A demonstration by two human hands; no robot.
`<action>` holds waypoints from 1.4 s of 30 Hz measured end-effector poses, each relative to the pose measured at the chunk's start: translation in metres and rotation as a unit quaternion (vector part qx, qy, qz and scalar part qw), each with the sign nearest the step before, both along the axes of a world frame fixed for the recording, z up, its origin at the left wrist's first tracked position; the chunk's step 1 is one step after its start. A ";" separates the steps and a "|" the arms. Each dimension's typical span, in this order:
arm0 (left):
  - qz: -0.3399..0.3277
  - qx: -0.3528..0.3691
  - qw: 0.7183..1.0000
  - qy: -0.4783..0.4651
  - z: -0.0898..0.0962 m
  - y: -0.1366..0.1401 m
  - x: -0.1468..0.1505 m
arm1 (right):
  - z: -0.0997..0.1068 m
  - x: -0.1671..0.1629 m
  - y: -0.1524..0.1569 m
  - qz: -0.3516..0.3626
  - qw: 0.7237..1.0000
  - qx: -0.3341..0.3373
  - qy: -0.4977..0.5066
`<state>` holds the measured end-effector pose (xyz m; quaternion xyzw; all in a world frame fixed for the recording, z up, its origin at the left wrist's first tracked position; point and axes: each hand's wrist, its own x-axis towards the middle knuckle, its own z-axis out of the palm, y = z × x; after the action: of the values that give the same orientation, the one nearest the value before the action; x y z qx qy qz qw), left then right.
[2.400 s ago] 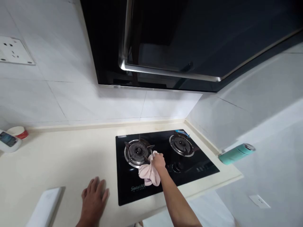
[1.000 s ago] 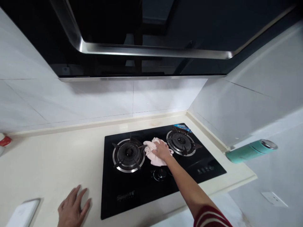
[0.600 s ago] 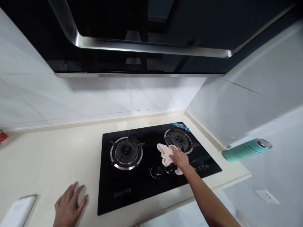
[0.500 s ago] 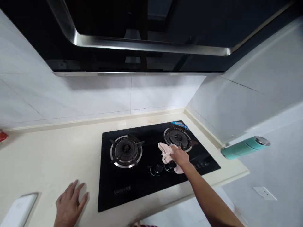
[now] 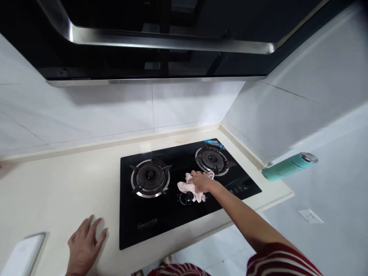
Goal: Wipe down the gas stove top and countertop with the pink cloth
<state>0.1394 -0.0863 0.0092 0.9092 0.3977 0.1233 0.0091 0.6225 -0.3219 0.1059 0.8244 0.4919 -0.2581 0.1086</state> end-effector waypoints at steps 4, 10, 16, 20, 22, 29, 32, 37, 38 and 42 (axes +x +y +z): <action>0.002 -0.005 1.000 -0.003 0.000 -0.001 0.000 | -0.004 -0.007 0.002 0.061 0.997 -0.032 -0.028; 0.001 -0.009 1.000 -0.020 0.001 -0.002 0.001 | -0.020 0.006 0.001 -0.020 0.996 0.061 -0.061; 0.002 -0.015 1.000 -0.013 0.007 -0.004 0.003 | -0.025 0.034 -0.008 -0.167 0.974 0.091 -0.123; 0.003 -0.009 1.000 -0.013 0.009 -0.006 0.003 | -0.028 0.033 -0.040 -0.213 0.964 0.080 -0.141; -0.001 -0.011 1.000 -0.011 0.009 -0.006 0.003 | -0.029 0.029 -0.057 -0.236 0.958 0.072 -0.148; 0.007 -0.018 1.000 -0.010 0.011 -0.005 0.005 | -0.029 -0.003 -0.097 -0.308 0.935 0.051 -0.170; 0.007 -0.023 1.000 -0.003 0.012 -0.006 0.007 | -0.030 -0.031 -0.109 -0.327 0.929 0.045 -0.168; 0.009 -0.033 0.999 -0.009 0.012 -0.005 0.008 | -0.024 -0.089 -0.107 -0.283 0.952 0.014 -0.118; 0.010 -0.038 0.999 -0.009 0.011 -0.005 0.007 | -0.022 -0.101 -0.102 -0.262 0.958 0.013 -0.112; 0.007 -0.041 0.999 -0.011 0.007 -0.003 0.005 | -0.021 -0.145 -0.084 -0.177 0.979 0.075 -0.064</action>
<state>0.1440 -0.0893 0.0157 0.9036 0.4091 0.1168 0.0501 0.4775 -0.4055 0.0849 0.9190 0.3480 -0.1827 0.0303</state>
